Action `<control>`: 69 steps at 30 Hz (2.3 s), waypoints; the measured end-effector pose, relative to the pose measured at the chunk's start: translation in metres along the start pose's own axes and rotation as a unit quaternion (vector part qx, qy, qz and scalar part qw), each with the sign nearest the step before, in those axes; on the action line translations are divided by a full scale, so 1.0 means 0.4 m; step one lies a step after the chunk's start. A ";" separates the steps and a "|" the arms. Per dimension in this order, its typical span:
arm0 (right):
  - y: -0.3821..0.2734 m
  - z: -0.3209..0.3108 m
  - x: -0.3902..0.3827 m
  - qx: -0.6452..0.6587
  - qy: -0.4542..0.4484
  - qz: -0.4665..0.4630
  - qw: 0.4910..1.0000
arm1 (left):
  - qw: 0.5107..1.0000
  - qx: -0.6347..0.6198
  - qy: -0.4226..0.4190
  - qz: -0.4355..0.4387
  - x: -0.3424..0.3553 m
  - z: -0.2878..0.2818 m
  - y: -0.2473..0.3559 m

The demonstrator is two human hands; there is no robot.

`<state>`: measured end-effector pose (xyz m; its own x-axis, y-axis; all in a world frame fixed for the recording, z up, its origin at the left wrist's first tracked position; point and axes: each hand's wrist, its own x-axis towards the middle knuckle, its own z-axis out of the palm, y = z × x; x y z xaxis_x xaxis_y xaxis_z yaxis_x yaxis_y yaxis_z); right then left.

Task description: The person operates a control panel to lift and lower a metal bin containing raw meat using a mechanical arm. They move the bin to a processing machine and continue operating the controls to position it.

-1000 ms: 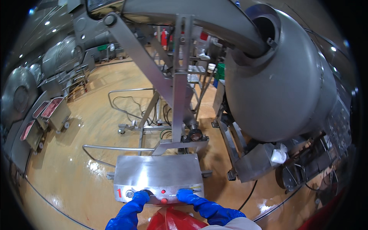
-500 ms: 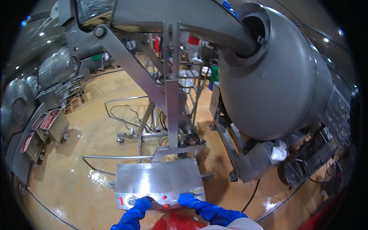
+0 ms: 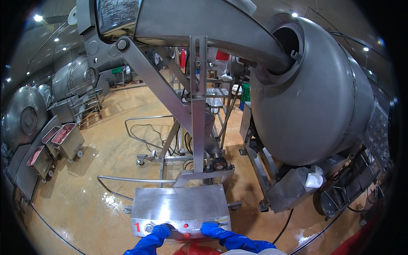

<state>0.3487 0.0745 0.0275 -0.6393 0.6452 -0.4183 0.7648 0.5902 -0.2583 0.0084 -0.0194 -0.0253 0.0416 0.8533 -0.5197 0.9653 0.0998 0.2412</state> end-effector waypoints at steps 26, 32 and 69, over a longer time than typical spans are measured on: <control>-0.032 -0.050 -0.035 -0.010 0.001 0.022 1.000 | 0.991 0.080 0.108 -0.009 0.062 0.097 -0.017; -0.015 -0.023 -0.026 0.014 0.009 0.001 1.000 | 0.998 0.021 0.051 -0.024 -0.018 0.023 0.014; -0.025 -0.047 -0.055 0.018 0.014 0.040 0.999 | 0.994 -0.105 -0.030 -0.002 -0.074 -0.098 0.068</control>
<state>0.3536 0.0636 0.0557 -0.5784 0.7030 -0.4139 0.8151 0.5191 -0.2574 0.0233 -0.0218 0.0286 0.0586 0.8208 -0.5683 0.8905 0.2143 0.4014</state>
